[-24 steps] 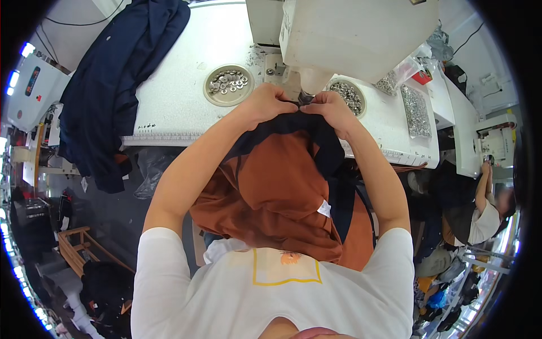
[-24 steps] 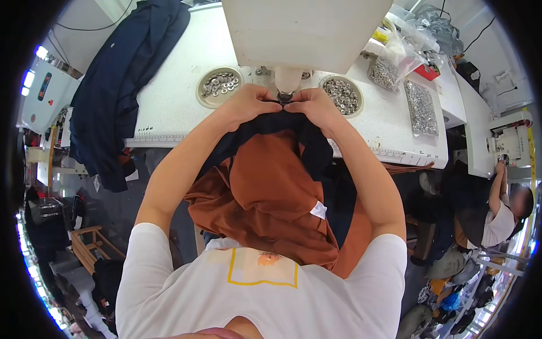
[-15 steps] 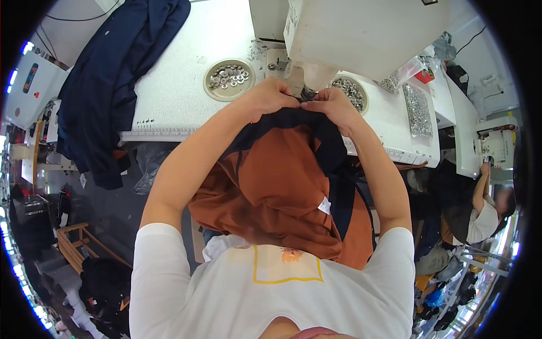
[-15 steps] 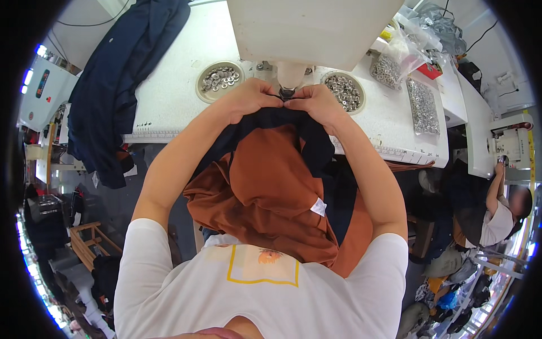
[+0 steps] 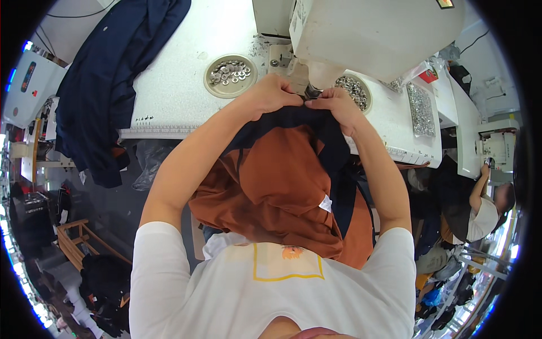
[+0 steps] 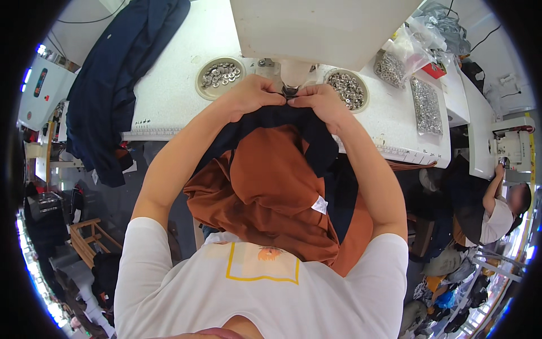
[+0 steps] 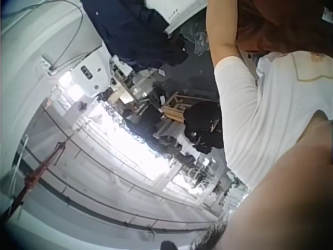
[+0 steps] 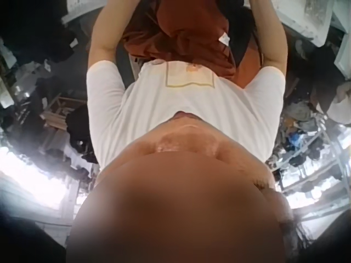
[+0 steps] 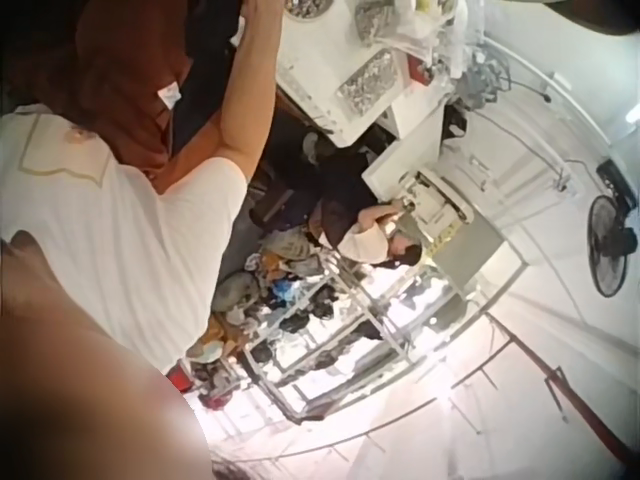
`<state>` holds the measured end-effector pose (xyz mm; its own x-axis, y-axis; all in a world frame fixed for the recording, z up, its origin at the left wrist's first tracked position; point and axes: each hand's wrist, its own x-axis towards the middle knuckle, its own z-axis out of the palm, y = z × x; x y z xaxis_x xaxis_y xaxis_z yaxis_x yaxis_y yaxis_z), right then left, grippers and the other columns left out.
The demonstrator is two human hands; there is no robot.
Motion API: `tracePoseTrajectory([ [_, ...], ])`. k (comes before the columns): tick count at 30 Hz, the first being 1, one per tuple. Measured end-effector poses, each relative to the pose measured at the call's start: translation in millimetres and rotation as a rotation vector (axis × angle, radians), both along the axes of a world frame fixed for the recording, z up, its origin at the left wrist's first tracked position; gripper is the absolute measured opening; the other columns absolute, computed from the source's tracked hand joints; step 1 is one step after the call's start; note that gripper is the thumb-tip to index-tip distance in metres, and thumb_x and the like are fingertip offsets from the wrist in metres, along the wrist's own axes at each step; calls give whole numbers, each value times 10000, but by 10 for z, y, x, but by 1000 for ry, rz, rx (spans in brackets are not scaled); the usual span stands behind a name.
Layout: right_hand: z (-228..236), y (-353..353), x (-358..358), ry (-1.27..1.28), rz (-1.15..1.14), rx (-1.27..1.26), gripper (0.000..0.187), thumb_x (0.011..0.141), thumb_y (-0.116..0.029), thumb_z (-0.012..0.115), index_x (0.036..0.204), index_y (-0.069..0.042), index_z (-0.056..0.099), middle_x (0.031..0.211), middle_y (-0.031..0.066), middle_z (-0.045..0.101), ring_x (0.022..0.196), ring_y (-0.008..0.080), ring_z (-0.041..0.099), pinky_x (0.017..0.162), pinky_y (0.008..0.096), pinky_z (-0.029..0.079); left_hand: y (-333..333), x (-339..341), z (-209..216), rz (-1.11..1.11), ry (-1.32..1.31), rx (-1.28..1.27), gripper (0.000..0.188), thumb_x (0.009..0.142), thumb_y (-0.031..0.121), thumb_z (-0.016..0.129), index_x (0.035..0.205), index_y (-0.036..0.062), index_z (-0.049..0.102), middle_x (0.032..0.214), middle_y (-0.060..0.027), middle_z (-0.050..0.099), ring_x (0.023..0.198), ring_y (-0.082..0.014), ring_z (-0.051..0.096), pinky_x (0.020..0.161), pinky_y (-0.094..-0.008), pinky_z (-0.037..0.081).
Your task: Using a mechanical press machine to attach grommets or snaps to different pieces of clothing.
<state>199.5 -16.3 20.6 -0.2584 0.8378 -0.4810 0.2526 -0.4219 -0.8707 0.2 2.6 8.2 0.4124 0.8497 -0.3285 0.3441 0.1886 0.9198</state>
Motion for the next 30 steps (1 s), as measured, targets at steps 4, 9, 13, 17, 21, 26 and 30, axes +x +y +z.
tracePoseTrajectory([
  [4, -96, -44, 29, 137, -98, -11, 70, 787, -60, 691, 807, -4, 655, 765, 39, 652, 673, 99, 606, 622, 230, 471, -1, -56, 10, -2, -27, -32, 186, 766, 166, 750, 748, 18, 638, 695, 2, 570, 659, -76, 492, 575, -232, 371],
  [9, -130, -40, 58, 205, -89, -17, 59, 791, -48, 678, 789, -20, 626, 740, 33, 636, 647, 96, 596, 608, 221, 472, 42, -122, -168, 33, -33, -43, 129, 775, 113, 739, 772, 18, 653, 729, -14, 608, 685, -78, 527, 627, -226, 405],
  [13, -74, -29, 73, 171, -89, -31, 55, 789, -34, 672, 798, -10, 623, 745, 30, 632, 651, 96, 594, 612, 217, 468, 5, -114, -157, 50, -65, -71, 103, 777, 81, 730, 802, 14, 656, 764, -25, 632, 706, -79, 552, 647, -221, 425],
  [17, -149, 2, 156, 169, -35, -49, 126, 784, -42, 686, 894, 18, 672, 814, 42, 660, 740, 108, 611, 683, 234, 482, -11, -97, -167, 59, -92, -72, 90, 786, 63, 716, 822, 8, 654, 774, -25, 639, 708, -74, 561, 651, -206, 428],
  [21, -151, -64, 139, 150, -53, -6, 59, 797, -31, 662, 841, -8, 631, 755, 19, 631, 666, 84, 589, 626, 214, 467, -79, -89, -159, 70, -98, -52, 83, 795, 64, 709, 816, 13, 647, 775, -18, 639, 704, -69, 559, 649, -205, 429],
  [26, -151, -404, 442, 120, 187, 120, 239, 795, -15, 667, 1026, 27, 621, 883, 47, 661, 787, 90, 614, 714, 225, 490, -319, -320, -143, 16, -181, -72, 78, 814, 63, 676, 797, 24, 610, 777, -3, 633, 708, -62, 554, 660, -208, 436],
  [30, 189, -982, 151, 304, 89, 34, 287, 776, 3, 688, 1051, 37, 612, 900, 49, 660, 796, 88, 616, 727, 221, 496, -772, -556, 150, -411, -12, 322, 255, 756, 118, 717, 936, -9, 587, 792, -35, 637, 735, -99, 552, 697, -241, 453],
])
